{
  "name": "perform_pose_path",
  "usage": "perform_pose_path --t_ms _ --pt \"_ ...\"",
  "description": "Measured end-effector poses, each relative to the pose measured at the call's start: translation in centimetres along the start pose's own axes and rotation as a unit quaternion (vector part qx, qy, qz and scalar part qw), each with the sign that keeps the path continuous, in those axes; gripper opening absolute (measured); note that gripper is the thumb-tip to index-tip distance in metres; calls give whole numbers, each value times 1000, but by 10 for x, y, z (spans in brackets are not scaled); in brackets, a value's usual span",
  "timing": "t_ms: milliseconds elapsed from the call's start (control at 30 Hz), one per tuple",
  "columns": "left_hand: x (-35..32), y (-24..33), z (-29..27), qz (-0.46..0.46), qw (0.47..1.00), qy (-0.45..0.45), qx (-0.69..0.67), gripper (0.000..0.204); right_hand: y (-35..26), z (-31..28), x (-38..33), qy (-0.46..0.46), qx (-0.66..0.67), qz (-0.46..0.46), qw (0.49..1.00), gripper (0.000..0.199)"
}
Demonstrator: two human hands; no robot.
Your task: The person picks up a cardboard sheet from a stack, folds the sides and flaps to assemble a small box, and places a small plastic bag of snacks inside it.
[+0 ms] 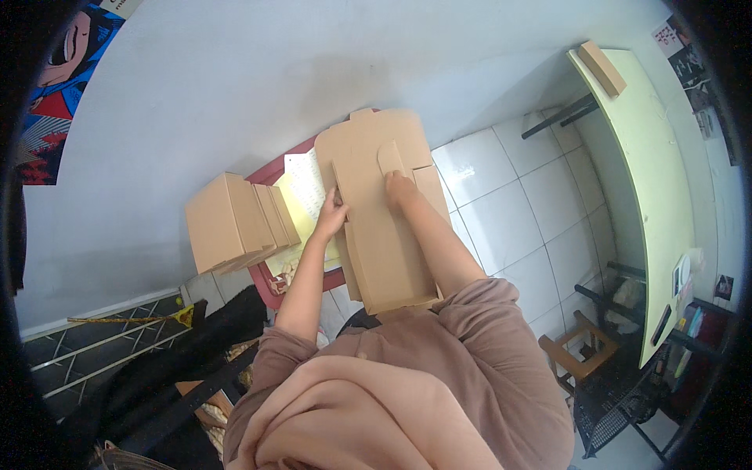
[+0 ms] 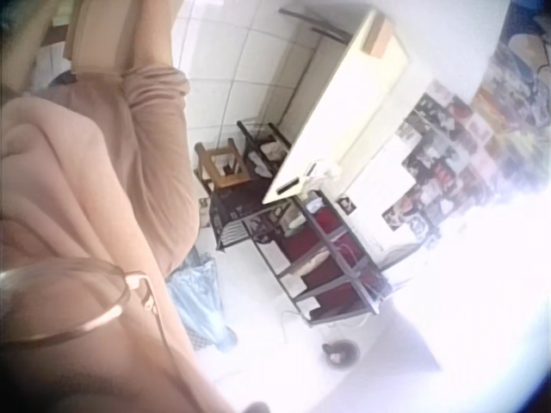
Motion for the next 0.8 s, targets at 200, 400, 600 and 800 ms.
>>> perform_pose_path --t_ms 200,400,600,800 --pt "0 3 -2 16 982 -32 -184 56 8 -2 0 -11 23 -25 999 42" --pt "10 28 -2 27 995 -100 10 72 6 2 6 -3 10 6 1000 44" --pt "6 44 2 -12 990 -96 102 72 1 -3 -1 -12 -3 6 1000 43" --pt "11 27 -2 96 970 86 208 57 10 2 -2 22 41 -38 998 39"
Point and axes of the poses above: each hand's wrist, its own x-axis towards the middle knuckle, its own z-axis out of the palm, y = z × x, the point moved 2 cm from there along x, towards the middle knuckle, and after that the axes turned 1 degree about z, right-handed, at the moved point
